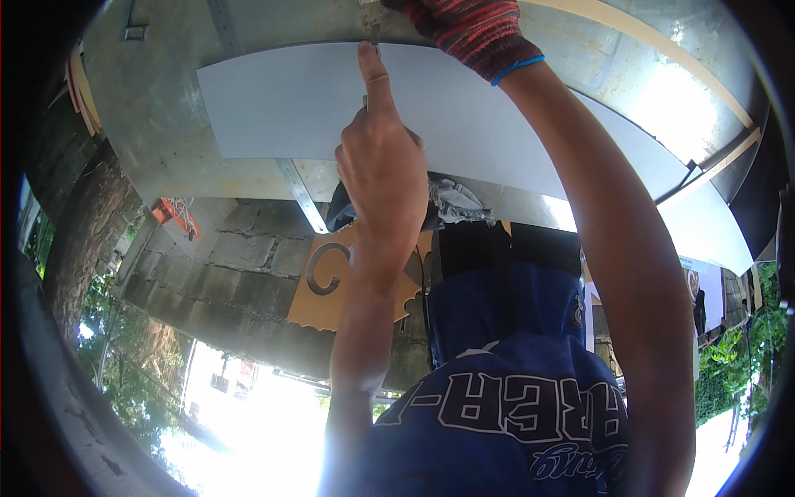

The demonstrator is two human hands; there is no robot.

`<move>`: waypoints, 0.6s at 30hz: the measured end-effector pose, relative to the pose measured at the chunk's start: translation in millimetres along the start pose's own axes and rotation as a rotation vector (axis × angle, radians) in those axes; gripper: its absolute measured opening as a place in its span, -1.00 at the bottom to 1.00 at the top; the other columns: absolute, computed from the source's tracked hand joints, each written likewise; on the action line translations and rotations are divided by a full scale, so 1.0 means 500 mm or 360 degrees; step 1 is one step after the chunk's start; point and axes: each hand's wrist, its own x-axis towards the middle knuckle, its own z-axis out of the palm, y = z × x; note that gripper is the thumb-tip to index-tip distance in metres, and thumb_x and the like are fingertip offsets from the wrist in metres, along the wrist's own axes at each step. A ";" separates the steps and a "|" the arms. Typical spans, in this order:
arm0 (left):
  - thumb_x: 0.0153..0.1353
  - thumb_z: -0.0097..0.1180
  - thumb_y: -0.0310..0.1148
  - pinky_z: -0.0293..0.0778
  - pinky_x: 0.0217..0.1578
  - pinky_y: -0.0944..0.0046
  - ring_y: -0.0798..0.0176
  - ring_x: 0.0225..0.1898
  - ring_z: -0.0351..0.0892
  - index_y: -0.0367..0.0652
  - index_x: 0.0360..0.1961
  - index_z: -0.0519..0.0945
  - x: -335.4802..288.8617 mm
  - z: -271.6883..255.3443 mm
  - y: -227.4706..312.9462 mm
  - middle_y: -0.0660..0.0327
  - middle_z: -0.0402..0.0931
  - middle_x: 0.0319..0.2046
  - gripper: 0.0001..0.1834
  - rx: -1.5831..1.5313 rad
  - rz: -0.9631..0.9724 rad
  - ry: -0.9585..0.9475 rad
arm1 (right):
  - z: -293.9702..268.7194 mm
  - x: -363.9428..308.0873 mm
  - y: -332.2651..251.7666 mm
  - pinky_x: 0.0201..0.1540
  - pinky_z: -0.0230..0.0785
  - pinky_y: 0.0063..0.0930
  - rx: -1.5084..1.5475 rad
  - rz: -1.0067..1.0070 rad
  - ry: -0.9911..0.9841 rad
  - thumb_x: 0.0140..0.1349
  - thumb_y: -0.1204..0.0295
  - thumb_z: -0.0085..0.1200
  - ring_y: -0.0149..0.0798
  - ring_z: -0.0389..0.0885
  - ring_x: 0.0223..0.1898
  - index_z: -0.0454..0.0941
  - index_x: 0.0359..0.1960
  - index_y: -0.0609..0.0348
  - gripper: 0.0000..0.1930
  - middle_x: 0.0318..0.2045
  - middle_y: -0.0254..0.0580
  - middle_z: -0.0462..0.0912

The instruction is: The recorder uses a utility knife to cut material and then positions wooden strips on a large frame with collaborators.

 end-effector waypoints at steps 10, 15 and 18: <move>0.02 0.04 -0.66 0.44 -0.29 -0.03 -0.13 -0.42 0.53 -0.17 0.34 0.17 0.071 -0.026 0.021 -0.09 0.53 -0.52 -0.22 0.0198 -0.0061 0.0143 | 0.008 -0.004 0.001 -0.09 0.34 -0.20 -0.0051 -0.0044 0.0013 -0.04 0.27 0.20 -0.05 0.48 -0.19 0.58 -0.29 -0.01 -0.75 -0.32 -0.17 0.51; 0.00 0.04 -0.68 0.44 -0.30 -0.02 -0.13 -0.43 0.53 -0.19 0.32 0.20 0.083 -0.020 0.029 -0.09 0.53 -0.52 -0.23 0.0174 -0.0148 0.0031 | 0.003 -0.003 -0.001 -0.11 0.35 -0.20 -0.0065 -0.0002 -0.0033 -0.05 0.26 0.20 -0.05 0.49 -0.22 0.58 -0.31 -0.01 -0.76 -0.35 -0.16 0.52; 0.00 0.03 -0.69 0.44 -0.31 -0.03 -0.13 -0.44 0.53 -0.20 0.31 0.21 0.085 -0.018 0.027 -0.10 0.53 -0.54 -0.24 0.0134 -0.0209 0.0027 | 0.003 0.000 -0.004 -0.12 0.35 -0.21 -0.0099 -0.0027 -0.0011 -0.03 0.26 0.18 -0.06 0.49 -0.22 0.59 -0.33 0.00 -0.77 -0.35 -0.16 0.52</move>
